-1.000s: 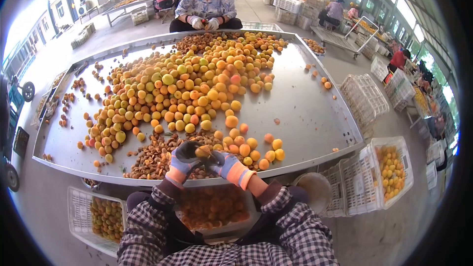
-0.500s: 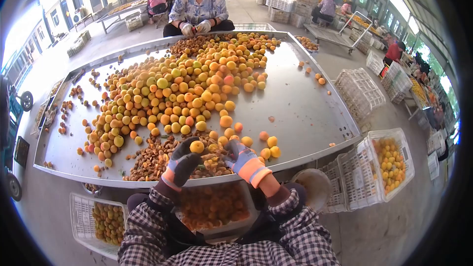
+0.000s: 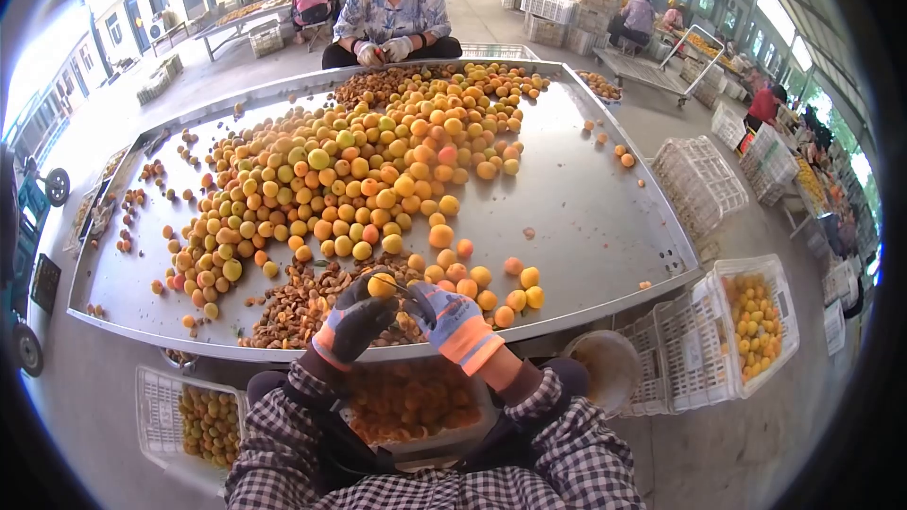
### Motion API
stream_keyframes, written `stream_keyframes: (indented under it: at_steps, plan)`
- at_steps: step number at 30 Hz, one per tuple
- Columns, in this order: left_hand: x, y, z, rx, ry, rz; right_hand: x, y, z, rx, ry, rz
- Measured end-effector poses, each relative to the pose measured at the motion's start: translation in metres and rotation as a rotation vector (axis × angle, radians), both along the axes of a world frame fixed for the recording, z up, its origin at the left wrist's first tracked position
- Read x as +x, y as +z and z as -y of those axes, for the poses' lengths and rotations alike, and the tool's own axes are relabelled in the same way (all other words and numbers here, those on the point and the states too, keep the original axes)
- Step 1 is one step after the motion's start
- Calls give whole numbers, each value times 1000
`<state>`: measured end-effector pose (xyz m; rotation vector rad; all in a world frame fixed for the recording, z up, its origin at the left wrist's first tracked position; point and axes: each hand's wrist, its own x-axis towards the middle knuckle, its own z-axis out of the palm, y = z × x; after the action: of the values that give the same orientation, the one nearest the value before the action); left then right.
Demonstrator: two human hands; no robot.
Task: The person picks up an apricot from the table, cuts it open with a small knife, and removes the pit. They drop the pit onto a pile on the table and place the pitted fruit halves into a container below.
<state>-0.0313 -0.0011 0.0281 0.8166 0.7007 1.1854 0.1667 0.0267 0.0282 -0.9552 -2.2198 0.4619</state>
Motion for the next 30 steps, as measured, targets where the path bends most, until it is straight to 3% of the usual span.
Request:
stream_keyframes:
  at_steps: [1, 5, 7, 13, 16, 21, 26, 30]
  plan:
    - [0, -1, -1, 60, 19, -123, -1, 0, 0, 14, -7, -13]
    - [-4, -4, -4, -3, -1, -18, -4, -4, -2, -18, -16, -13]
    - [-2, -8, -5, 92, 76, -113, -6, -2, 1, 8, -17, -34]
    - [1, -8, -7, 183, 68, -74, -12, -25, 7, -62, 30, -223]
    - [10, -9, 0, 161, 88, -83, -19, -6, 12, -222, 65, -229]
    - [12, -15, -2, 43, 88, -11, -22, -8, 10, -218, 50, -190]
    - [-6, -14, -18, 163, 36, -341, -12, -15, 8, -139, -4, -155]
    - [2, -7, -15, 226, 95, -334, -8, -14, 5, -159, 33, -103]
